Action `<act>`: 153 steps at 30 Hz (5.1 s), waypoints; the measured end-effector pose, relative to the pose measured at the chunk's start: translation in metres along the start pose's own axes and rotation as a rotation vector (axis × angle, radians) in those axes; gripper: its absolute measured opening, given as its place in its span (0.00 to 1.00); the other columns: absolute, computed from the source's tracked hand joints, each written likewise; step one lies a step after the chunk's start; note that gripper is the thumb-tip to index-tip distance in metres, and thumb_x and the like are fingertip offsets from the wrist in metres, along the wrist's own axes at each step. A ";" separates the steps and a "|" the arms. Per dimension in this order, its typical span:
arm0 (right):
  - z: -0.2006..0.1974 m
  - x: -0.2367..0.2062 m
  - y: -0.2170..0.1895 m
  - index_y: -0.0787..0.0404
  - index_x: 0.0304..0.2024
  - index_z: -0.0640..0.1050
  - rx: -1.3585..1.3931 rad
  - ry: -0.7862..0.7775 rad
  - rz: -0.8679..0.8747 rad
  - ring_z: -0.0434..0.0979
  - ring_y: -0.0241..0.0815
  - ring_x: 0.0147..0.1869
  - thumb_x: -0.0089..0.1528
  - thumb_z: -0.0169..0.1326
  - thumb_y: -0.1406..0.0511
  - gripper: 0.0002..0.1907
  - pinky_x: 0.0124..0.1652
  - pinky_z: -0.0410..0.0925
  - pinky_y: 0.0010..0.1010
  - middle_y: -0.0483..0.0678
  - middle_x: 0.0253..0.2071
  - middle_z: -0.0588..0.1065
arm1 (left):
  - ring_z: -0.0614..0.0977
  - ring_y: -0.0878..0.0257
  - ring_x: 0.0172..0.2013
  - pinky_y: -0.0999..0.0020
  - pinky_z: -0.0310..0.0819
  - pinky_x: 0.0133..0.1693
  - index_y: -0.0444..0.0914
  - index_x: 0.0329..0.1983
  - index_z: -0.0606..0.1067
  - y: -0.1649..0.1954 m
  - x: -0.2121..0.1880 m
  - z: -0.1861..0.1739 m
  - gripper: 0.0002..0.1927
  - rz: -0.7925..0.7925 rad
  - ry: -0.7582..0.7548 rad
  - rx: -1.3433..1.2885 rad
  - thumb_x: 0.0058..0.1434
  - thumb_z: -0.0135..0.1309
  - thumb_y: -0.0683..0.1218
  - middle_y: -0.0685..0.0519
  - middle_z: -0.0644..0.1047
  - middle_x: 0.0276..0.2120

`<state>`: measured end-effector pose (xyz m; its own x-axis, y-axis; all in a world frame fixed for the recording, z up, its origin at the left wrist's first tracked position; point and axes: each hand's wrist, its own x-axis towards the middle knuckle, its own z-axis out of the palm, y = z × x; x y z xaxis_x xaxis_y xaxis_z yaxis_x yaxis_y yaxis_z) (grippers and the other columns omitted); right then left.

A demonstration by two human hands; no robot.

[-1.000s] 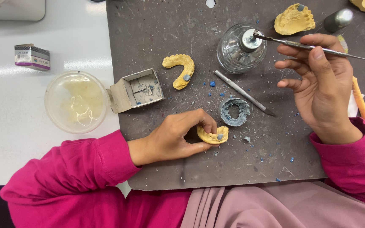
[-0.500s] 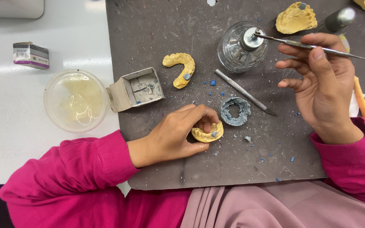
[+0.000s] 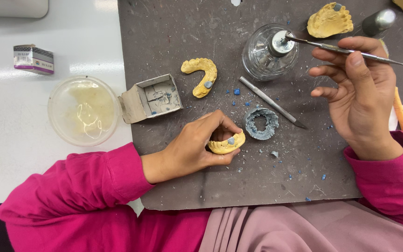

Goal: The person holds a yellow dental impression model in one hand and a metal waxing instrument in the other, repeatedly heating the instrument tip over a small alcohol burner and using it to apply and shape blue wax on the model's teeth. They alternate between heating the tool, adding wax, and smoothing it along the model.

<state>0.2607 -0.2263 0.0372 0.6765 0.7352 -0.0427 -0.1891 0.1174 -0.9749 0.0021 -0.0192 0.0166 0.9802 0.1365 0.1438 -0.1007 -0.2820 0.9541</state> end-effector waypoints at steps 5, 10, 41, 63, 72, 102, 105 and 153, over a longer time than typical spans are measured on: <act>0.017 -0.013 -0.005 0.62 0.53 0.65 -0.160 -0.063 -0.186 0.84 0.45 0.49 0.76 0.54 0.70 0.10 0.43 0.82 0.33 0.58 0.46 0.78 | 0.82 0.65 0.36 0.70 0.81 0.40 0.35 0.47 0.70 -0.002 0.000 0.002 0.22 0.002 -0.006 0.005 0.57 0.70 0.43 0.52 0.77 0.40; 0.047 -0.036 -0.013 0.61 0.45 0.63 -0.424 -0.467 -0.422 0.86 0.48 0.46 0.65 0.56 0.71 0.14 0.41 0.80 0.35 0.60 0.42 0.79 | 0.83 0.64 0.36 0.69 0.81 0.39 0.35 0.47 0.70 -0.003 0.000 0.002 0.23 -0.012 -0.010 0.047 0.54 0.70 0.43 0.52 0.78 0.39; 0.070 -0.044 0.001 0.61 0.27 0.68 -0.747 -0.770 -0.791 0.86 0.58 0.51 0.59 0.62 0.74 0.14 0.26 0.77 0.32 0.54 0.36 0.78 | 0.83 0.59 0.38 0.65 0.80 0.39 0.36 0.48 0.70 -0.002 0.000 0.000 0.24 0.027 -0.024 0.096 0.52 0.70 0.42 0.51 0.78 0.40; 0.069 -0.043 0.003 0.61 0.26 0.67 -0.728 -0.762 -0.799 0.85 0.60 0.51 0.59 0.61 0.75 0.15 0.25 0.77 0.32 0.54 0.35 0.77 | 0.84 0.60 0.38 0.66 0.81 0.38 0.36 0.47 0.70 -0.003 0.000 0.001 0.23 0.024 -0.023 0.095 0.52 0.69 0.42 0.51 0.78 0.39; 0.069 -0.044 0.003 0.61 0.26 0.67 -0.737 -0.757 -0.800 0.85 0.59 0.52 0.59 0.60 0.75 0.15 0.24 0.76 0.32 0.54 0.36 0.77 | 0.85 0.59 0.39 0.66 0.82 0.40 0.36 0.47 0.70 -0.002 0.000 0.000 0.23 0.023 -0.012 0.094 0.53 0.69 0.43 0.51 0.78 0.40; 0.069 -0.042 0.001 0.61 0.27 0.64 -0.734 -0.769 -0.822 0.85 0.59 0.52 0.59 0.60 0.76 0.17 0.22 0.75 0.32 0.59 0.37 0.77 | 0.84 0.60 0.37 0.65 0.81 0.38 0.36 0.47 0.69 -0.003 -0.001 0.002 0.23 0.030 0.001 0.105 0.54 0.69 0.43 0.51 0.78 0.38; 0.068 -0.043 0.002 0.61 0.28 0.65 -0.702 -0.755 -0.800 0.85 0.62 0.53 0.59 0.59 0.76 0.15 0.24 0.76 0.32 0.58 0.37 0.77 | 0.84 0.59 0.38 0.65 0.81 0.39 0.36 0.46 0.69 -0.003 -0.001 0.001 0.23 0.043 -0.002 0.108 0.54 0.70 0.43 0.51 0.78 0.38; 0.045 -0.044 0.002 0.62 0.35 0.65 -0.525 -0.712 -0.709 0.86 0.66 0.50 0.58 0.55 0.77 0.13 0.31 0.79 0.37 0.56 0.35 0.77 | 0.83 0.60 0.45 0.66 0.80 0.47 0.36 0.53 0.76 0.002 0.002 -0.004 0.21 0.104 -0.005 -0.016 0.57 0.67 0.40 0.52 0.79 0.45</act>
<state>0.1982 -0.2282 0.0472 -0.0785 0.8465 0.5265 0.5113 0.4876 -0.7077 0.0030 -0.0154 0.0201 0.9651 0.1024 0.2410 -0.2047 -0.2791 0.9382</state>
